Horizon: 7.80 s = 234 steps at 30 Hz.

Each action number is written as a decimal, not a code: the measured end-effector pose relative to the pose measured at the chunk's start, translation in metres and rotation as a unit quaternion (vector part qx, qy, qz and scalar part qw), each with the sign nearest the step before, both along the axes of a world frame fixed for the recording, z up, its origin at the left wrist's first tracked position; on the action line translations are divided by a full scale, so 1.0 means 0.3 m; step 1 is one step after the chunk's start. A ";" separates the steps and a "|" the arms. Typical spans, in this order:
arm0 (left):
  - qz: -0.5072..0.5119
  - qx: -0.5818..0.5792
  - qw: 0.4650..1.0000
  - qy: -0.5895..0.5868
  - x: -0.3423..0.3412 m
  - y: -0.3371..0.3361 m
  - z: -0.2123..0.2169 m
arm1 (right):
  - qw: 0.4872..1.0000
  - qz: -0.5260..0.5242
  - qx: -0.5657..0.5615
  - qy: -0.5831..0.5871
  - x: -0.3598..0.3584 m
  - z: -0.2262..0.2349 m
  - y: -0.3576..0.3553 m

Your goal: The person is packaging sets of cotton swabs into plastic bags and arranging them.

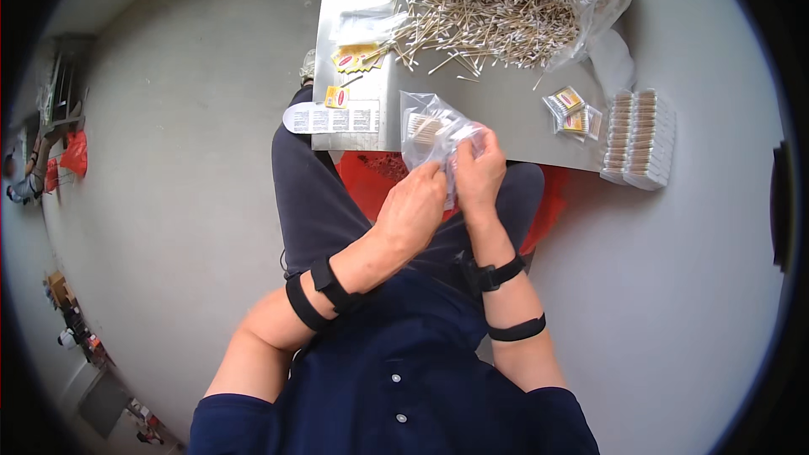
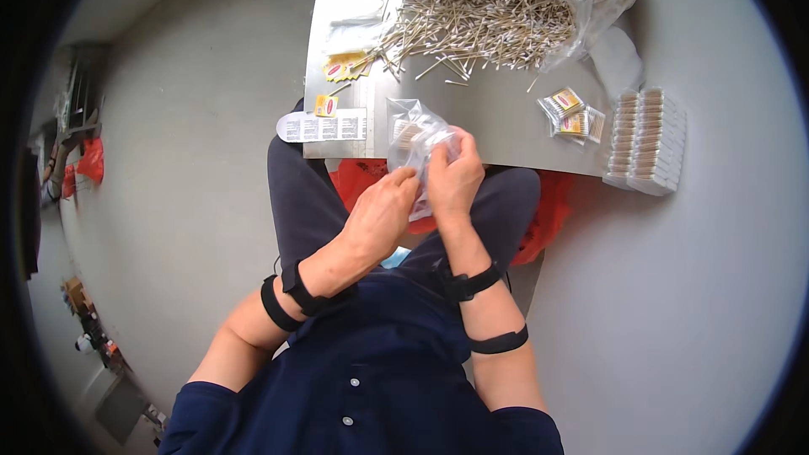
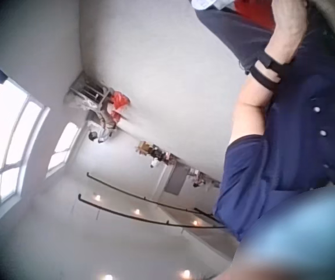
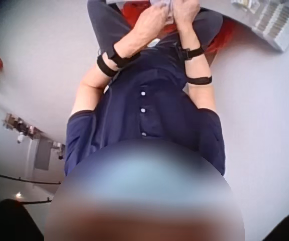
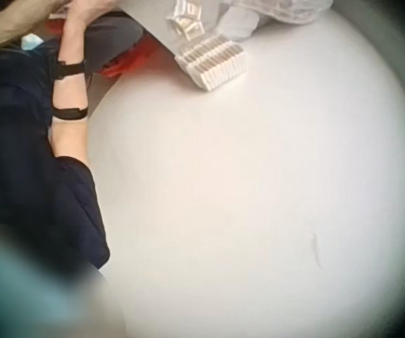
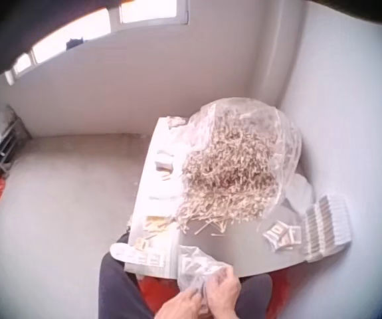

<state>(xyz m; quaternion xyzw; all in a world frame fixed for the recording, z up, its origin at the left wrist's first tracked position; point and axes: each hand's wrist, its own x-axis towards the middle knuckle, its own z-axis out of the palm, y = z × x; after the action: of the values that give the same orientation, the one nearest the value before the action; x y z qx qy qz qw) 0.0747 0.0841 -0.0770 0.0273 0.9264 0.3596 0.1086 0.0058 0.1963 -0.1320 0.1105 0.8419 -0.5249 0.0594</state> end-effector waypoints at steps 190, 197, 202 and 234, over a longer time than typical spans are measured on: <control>-0.250 -0.136 0.951 0.124 -0.394 -0.066 -0.474 | 0.973 0.013 -0.074 0.219 0.145 0.102 -0.061; -0.015 0.065 0.997 -0.046 -0.334 -0.258 -0.833 | 0.970 0.022 -0.157 0.185 0.155 0.123 -0.098; -0.039 -0.099 0.994 -0.007 -0.345 -0.053 -0.390 | 0.985 -0.025 -0.132 0.103 0.136 0.135 0.038; -0.096 -0.190 0.974 0.074 -0.270 -0.076 -0.397 | 0.993 0.037 0.089 0.074 -0.043 -0.265 0.036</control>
<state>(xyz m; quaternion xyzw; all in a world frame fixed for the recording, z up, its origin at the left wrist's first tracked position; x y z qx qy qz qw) -0.0064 0.0614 -0.1961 0.1213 0.9764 0.1614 0.0770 -0.0073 0.2072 -0.2114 0.0452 0.8909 -0.4520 0.0064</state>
